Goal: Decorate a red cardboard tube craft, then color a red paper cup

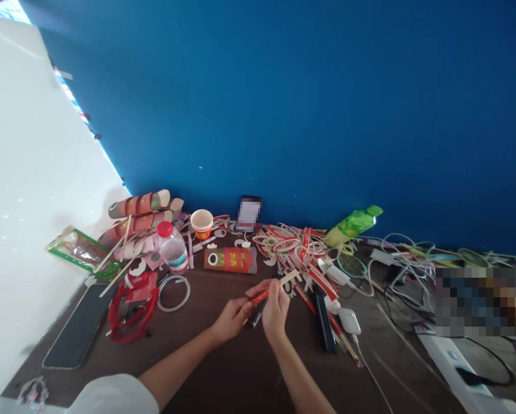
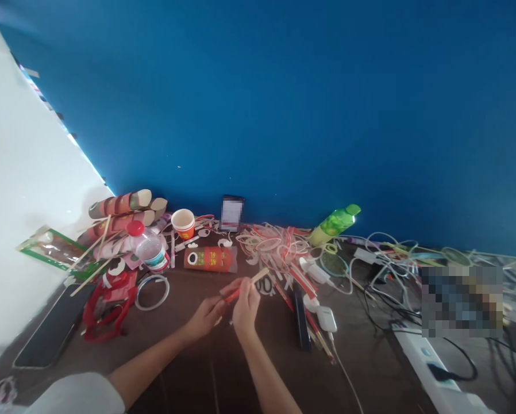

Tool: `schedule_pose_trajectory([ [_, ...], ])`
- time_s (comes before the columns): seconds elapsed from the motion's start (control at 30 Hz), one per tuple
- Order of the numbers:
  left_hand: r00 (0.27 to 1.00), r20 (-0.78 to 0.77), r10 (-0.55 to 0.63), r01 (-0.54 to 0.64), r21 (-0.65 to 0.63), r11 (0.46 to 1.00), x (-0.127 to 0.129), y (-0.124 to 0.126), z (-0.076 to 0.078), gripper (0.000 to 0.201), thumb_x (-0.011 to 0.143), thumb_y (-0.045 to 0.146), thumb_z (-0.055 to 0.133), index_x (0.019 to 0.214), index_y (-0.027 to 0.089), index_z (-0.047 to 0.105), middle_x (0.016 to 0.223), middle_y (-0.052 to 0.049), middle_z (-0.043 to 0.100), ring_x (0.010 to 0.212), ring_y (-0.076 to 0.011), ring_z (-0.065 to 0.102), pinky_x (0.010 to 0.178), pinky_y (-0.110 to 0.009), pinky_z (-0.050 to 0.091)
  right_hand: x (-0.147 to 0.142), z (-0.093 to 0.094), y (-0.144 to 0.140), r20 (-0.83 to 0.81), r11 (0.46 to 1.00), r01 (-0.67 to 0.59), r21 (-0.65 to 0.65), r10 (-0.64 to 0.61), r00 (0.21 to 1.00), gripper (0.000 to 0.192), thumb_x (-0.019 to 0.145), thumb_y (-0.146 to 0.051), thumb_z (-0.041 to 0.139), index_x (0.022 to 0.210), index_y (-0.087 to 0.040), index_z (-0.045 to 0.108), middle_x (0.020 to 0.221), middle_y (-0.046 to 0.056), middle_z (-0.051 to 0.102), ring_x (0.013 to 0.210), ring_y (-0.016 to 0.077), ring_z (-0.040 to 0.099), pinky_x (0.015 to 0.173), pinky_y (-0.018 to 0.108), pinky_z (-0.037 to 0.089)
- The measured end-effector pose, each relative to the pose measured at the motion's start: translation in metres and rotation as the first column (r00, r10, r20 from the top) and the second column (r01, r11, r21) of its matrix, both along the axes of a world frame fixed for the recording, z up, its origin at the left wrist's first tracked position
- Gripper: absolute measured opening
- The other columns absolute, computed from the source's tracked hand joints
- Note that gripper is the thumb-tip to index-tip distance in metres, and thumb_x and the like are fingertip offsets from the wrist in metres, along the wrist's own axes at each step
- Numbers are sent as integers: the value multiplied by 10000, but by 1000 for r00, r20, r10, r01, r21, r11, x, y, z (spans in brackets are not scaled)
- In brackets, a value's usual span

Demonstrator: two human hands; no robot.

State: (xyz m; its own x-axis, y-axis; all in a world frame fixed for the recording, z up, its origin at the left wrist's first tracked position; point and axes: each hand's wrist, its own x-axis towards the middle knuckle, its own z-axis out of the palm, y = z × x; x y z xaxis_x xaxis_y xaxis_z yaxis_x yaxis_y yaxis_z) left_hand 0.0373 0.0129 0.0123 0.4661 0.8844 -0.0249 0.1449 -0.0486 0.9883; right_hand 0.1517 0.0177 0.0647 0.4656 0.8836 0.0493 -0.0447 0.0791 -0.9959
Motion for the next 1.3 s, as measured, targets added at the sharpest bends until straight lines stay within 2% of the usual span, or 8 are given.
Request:
schedule_pose_trajectory([
  [0.17, 1000, -3, 13, -13, 13, 1000, -1, 4, -3, 666, 892, 709, 269, 675, 154, 565, 559, -3, 486, 589, -136, 456, 587, -256, 386, -9, -6, -1, -20, 997, -73, -19, 73, 997, 503, 882, -595, 443, 690, -171, 632, 547, 53, 691, 531, 192, 662, 567, 310, 530],
  [0.27, 999, -23, 28, -27, 29, 999, -3, 8, -3, 642, 896, 702, 266, 631, 166, 500, 557, 22, 446, 553, -113, 408, 550, -240, 336, 12, 3, 2, -9, 995, -99, 5, 99, 995, 391, 837, -535, 565, 868, -166, 690, 786, 71, 751, 727, 208, 697, 700, 337, 545],
  [0.3, 999, -31, 33, -32, 39, 999, -5, 9, -2, 630, 902, 692, 265, 625, 170, 483, 560, 27, 438, 554, -109, 404, 552, -237, 326, 21, 7, 3, -3, 997, -73, 30, 73, 997, 364, 847, -508, 565, 937, -178, 689, 881, 67, 751, 805, 204, 694, 766, 343, 536],
  [0.37, 998, -45, 40, -37, 64, 997, -7, 10, -1, 601, 920, 657, 267, 621, 174, 465, 568, 32, 432, 566, -107, 410, 568, -234, 322, 39, 14, 4, 36, 989, 77, 128, -82, 996, 327, 856, -463, 573, 987, -185, 684, 946, 64, 735, 844, 200, 677, 787, 346, 527],
  [0.53, 996, -82, 35, -26, 117, 993, -11, 8, 0, 521, 961, 543, 297, 638, 177, 480, 573, 34, 437, 560, -105, 426, 569, -227, 320, 57, 25, 2, 152, 970, 223, 97, -236, 960, 313, 714, -421, 750, 883, -159, 719, 832, 75, 748, 783, 219, 699, 774, 370, 557],
  [0.73, 988, -149, 50, -19, 199, 980, -14, 11, -1, 464, 986, 447, 295, 715, 177, 559, 605, 14, 522, 594, -124, 509, 611, -225, 367, 59, 23, 0, 42, 930, 363, 58, -365, 930, 329, 621, -382, 832, 838, -144, 767, 794, 90, 777, 757, 256, 733, 783, 428, 605],
  [1.07, 966, -243, 93, -7, 334, 943, -15, 12, -1, 441, 989, 407, 336, 809, 206, 686, 780, -46, 720, 750, -168, 667, 705, -239, 448, 68, 26, 3, -106, 939, 342, 33, -337, 936, 318, 578, -349, 868, 806, -149, 774, 748, 48, 776, 673, 211, 736, 664, 341, 637],
  [1.3, 957, -273, 101, 8, 369, 929, -16, 13, -5, 433, 987, 424, 347, 867, 216, 707, 673, -37, 713, 682, -159, 685, 688, -234, 480, 72, 23, 6, -85, 942, 337, -6, -336, 938, 352, 550, -383, 873, 788, -142, 777, 711, 58, 769, 619, 211, 719, 604, 346, 628],
])
